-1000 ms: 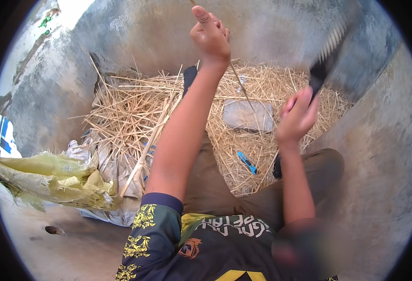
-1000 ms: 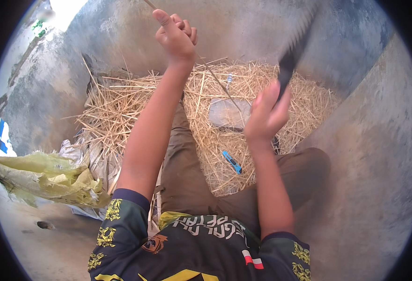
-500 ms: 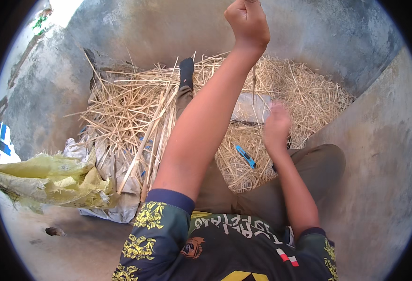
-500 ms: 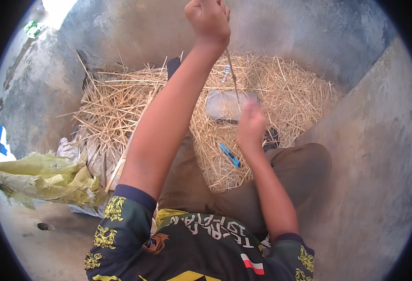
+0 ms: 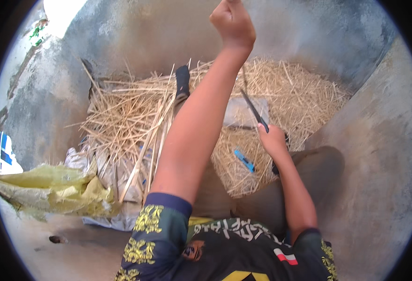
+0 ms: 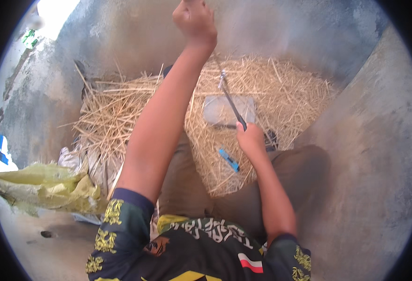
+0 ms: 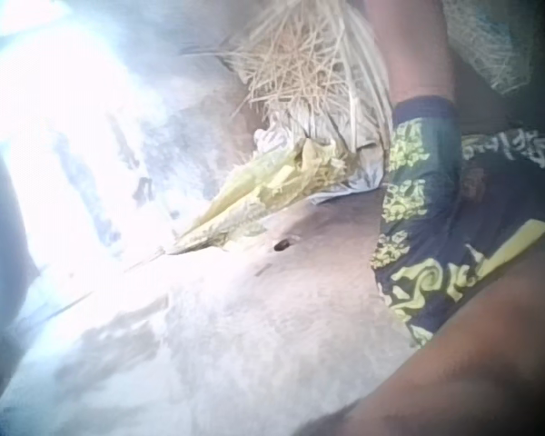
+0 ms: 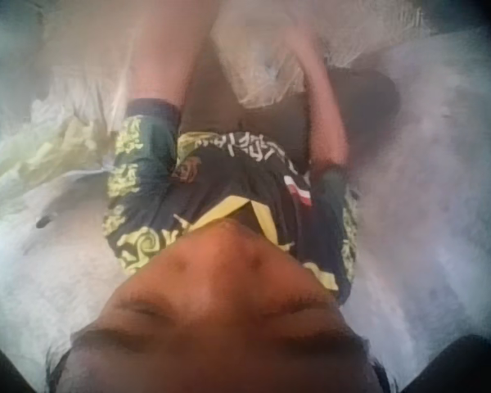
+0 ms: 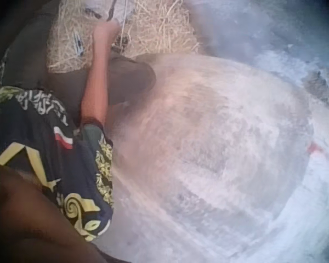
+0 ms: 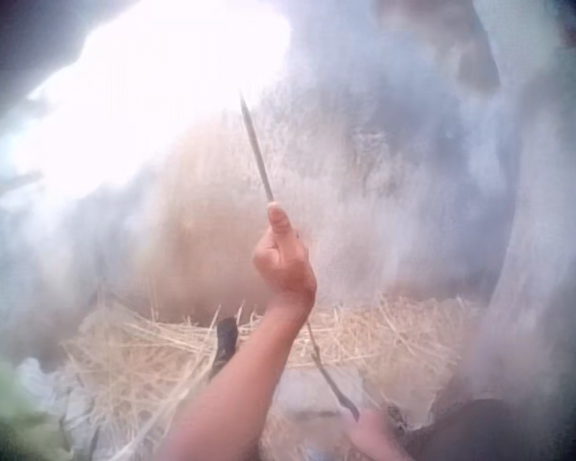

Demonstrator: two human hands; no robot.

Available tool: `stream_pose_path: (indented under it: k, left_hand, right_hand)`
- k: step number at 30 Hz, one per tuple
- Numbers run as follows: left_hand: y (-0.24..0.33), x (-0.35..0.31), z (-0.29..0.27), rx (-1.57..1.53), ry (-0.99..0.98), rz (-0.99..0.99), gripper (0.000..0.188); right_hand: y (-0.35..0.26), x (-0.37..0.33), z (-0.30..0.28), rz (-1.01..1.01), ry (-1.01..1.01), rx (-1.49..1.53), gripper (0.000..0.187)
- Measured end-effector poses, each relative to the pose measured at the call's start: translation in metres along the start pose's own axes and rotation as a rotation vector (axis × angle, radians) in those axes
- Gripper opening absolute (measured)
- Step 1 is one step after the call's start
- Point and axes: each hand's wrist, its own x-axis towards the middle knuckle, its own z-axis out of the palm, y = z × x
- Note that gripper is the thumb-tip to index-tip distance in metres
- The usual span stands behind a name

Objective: The person sits on a straw-covered floor and uses a utility knife to shave the bark off thin wooden sticks. They hold the stick in one hand and scrape the blade along its length to smooth the surface, occasionally switching to a larger knife for the same purpose.

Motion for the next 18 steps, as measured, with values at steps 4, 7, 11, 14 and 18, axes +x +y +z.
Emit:
stream_pose_path:
  k: [4, 7, 11, 14, 18]
  left_hand:
    - [-0.016, 0.006, -0.005, -0.185, -0.054, -0.064, 0.062]
    - [-0.012, -0.002, -0.008, -0.276, -0.092, -0.125, 0.061]
    - [-0.001, 0.008, -0.035, -0.31, -0.075, -0.174, 0.061]
    - [-0.003, 0.012, -0.045, -0.32, -0.053, -0.192, 0.06]
    - [-0.001, 0.012, -0.054, -0.35, -0.017, -0.195, 0.06]
  right_hand:
    - [-0.114, -0.03, -0.111, -0.036, 0.019, 0.169, 0.048]
    - [-0.125, -0.04, -0.151, -0.103, -0.013, 0.051, 0.044]
    - [-0.081, -0.051, -0.184, -0.169, -0.071, -0.044, 0.039]
    - [-0.064, -0.055, -0.204, -0.115, 0.172, 0.08, 0.038]
    - [-0.109, -0.062, -0.223, -0.191, 0.57, 1.012, 0.036]
